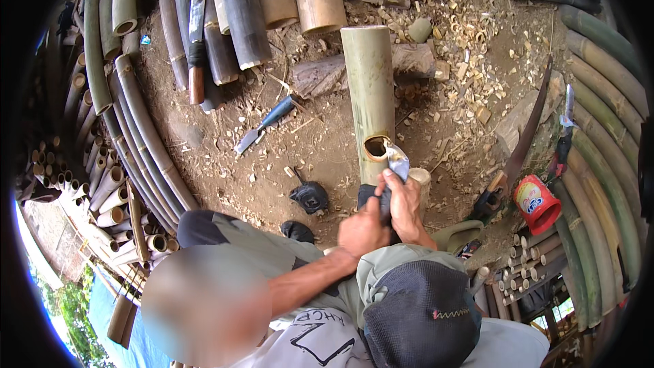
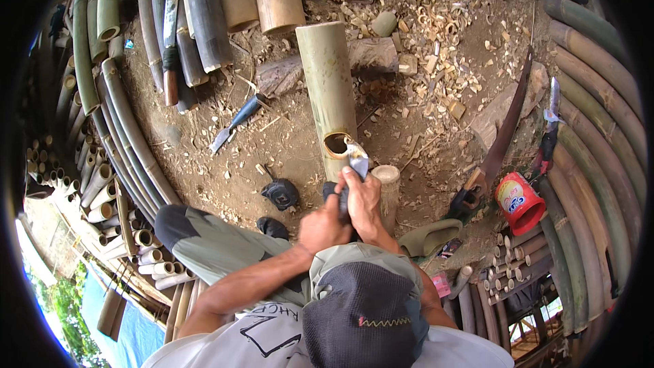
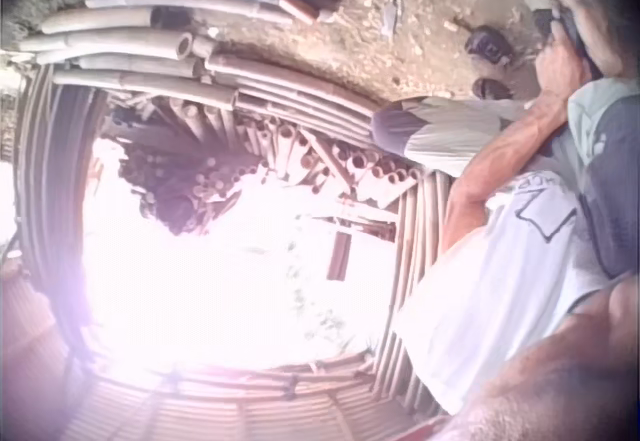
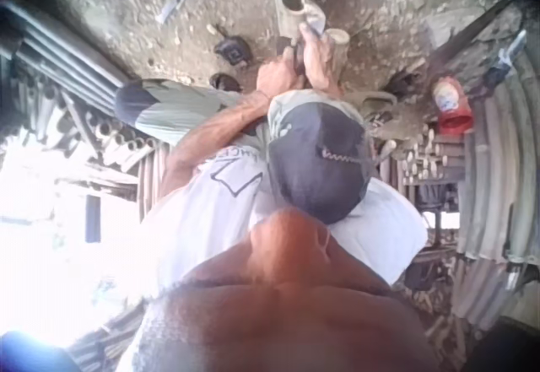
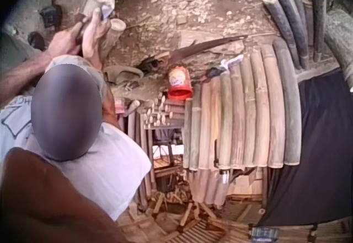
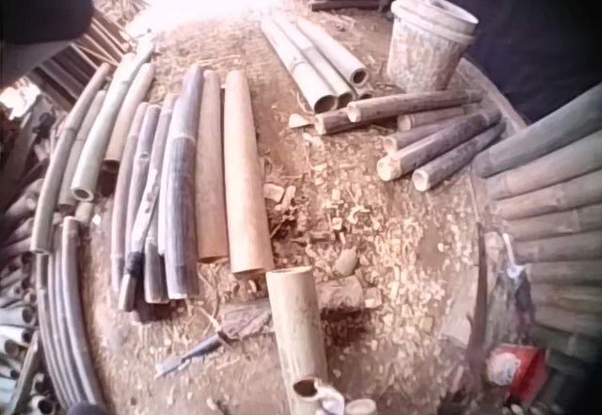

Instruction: The person sits on the ground and uses a chisel and a wooden mallet to carve a hole into a bamboo pole. They repeatedly strike the chisel to remove material, then inspect the hole by inserting a smaller bamboo piece to check the fit.

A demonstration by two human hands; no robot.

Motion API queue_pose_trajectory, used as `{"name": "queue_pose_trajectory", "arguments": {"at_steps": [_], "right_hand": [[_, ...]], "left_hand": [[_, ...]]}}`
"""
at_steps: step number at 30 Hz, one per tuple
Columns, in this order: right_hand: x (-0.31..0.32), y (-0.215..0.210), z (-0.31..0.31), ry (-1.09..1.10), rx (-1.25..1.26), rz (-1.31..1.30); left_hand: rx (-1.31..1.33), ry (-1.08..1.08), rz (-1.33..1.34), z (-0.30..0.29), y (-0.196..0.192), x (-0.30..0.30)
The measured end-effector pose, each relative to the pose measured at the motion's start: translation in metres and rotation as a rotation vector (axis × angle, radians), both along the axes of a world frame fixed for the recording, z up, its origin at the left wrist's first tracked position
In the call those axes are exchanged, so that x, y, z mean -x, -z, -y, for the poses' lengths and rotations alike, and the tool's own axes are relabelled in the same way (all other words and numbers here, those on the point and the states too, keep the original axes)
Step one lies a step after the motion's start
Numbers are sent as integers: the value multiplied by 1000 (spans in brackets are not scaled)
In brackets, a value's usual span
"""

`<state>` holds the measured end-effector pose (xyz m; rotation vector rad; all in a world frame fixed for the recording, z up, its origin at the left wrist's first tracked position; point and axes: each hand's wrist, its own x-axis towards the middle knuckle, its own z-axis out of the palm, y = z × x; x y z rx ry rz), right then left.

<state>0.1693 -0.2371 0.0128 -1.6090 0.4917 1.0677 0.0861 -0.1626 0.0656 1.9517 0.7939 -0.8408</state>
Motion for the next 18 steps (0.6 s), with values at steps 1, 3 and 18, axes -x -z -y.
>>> {"name": "queue_pose_trajectory", "arguments": {"at_steps": [1, 3, 18], "right_hand": [[-1, 2, 5, -29, 11, -19], [1, 1, 3, 14, -87, -150], [-9, -14, -4, -215, 109, 9]], "left_hand": [[-41, -54, 77, 11, -2, -3], [-146, 175, 104, -23, 5, 6], [162, -27, 6, -22, 2, 4]]}}
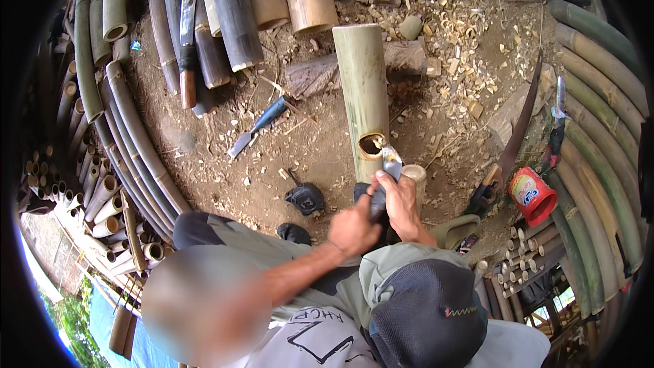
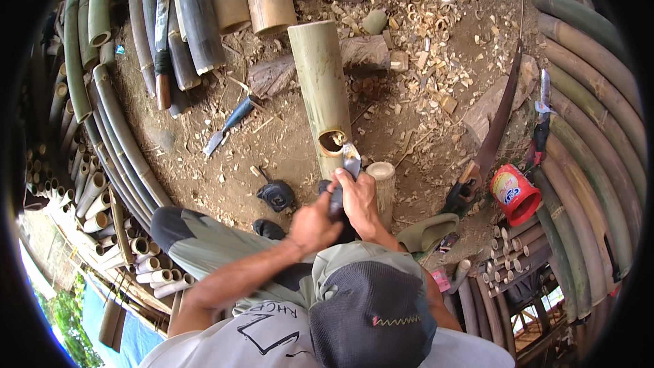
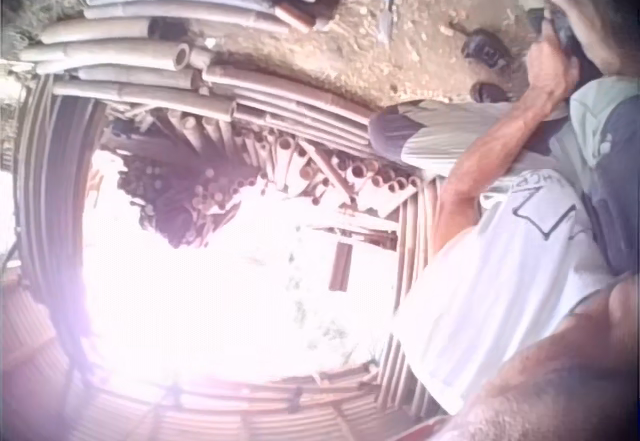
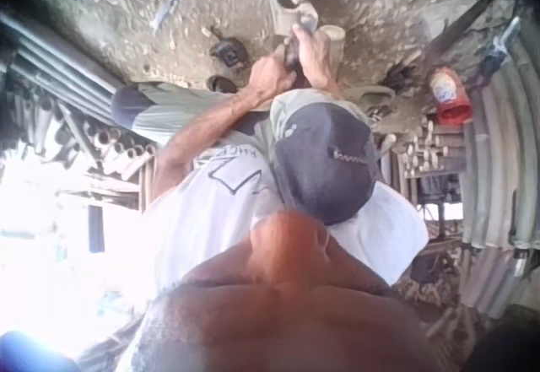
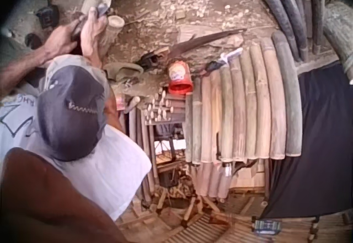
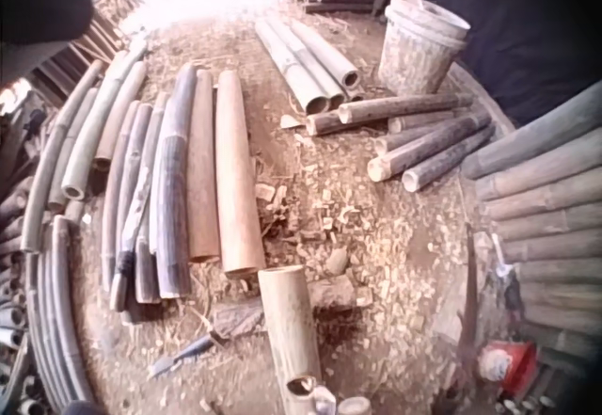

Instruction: The person sits on the ground and uses a chisel and a wooden mallet to carve a hole into a bamboo pole. They repeatedly strike the chisel to remove material, then inspect the hole by inserting a smaller bamboo piece to check the fit.

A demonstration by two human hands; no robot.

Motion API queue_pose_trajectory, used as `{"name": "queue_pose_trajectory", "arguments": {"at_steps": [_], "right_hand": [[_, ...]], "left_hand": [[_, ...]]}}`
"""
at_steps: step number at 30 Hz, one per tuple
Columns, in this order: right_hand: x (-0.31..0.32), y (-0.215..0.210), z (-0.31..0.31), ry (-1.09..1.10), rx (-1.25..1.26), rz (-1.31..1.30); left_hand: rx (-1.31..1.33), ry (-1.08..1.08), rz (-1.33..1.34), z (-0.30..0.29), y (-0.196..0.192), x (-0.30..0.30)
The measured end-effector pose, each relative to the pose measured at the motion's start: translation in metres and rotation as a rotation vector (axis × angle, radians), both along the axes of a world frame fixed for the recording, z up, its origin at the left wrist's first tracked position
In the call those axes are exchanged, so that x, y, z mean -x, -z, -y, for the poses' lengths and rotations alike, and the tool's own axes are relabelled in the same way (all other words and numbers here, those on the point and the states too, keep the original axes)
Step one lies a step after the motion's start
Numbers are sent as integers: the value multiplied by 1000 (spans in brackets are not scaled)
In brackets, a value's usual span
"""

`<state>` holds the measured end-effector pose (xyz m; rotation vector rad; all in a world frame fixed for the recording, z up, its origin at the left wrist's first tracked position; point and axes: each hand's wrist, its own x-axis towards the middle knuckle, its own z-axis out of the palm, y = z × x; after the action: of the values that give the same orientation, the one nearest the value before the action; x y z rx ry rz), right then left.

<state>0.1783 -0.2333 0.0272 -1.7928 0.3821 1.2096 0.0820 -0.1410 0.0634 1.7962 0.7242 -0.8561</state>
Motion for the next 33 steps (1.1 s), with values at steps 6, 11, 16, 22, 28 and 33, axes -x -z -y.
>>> {"name": "queue_pose_trajectory", "arguments": {"at_steps": [6, 11, 16, 22, 28, 33], "right_hand": [[8, -24, 0, -264, -68, 177], [-3, 7, -56, -258, -246, -190], [-15, -16, -62, 675, -689, -592], [-28, -8, -46, 982, -776, -853], [-17, -20, -27, 233, -631, -631], [-25, -40, 18, 149, -565, -229]], "left_hand": [[86, -384, 153, 16, 11, 31], [-226, -112, 50, -78, 28, 21], [-426, 724, 22, -144, -38, -89], [-591, 1241, 189, -108, -65, -197], [-212, 718, -190, -114, -47, -82], [300, 466, -73, -88, -60, -51]]}}
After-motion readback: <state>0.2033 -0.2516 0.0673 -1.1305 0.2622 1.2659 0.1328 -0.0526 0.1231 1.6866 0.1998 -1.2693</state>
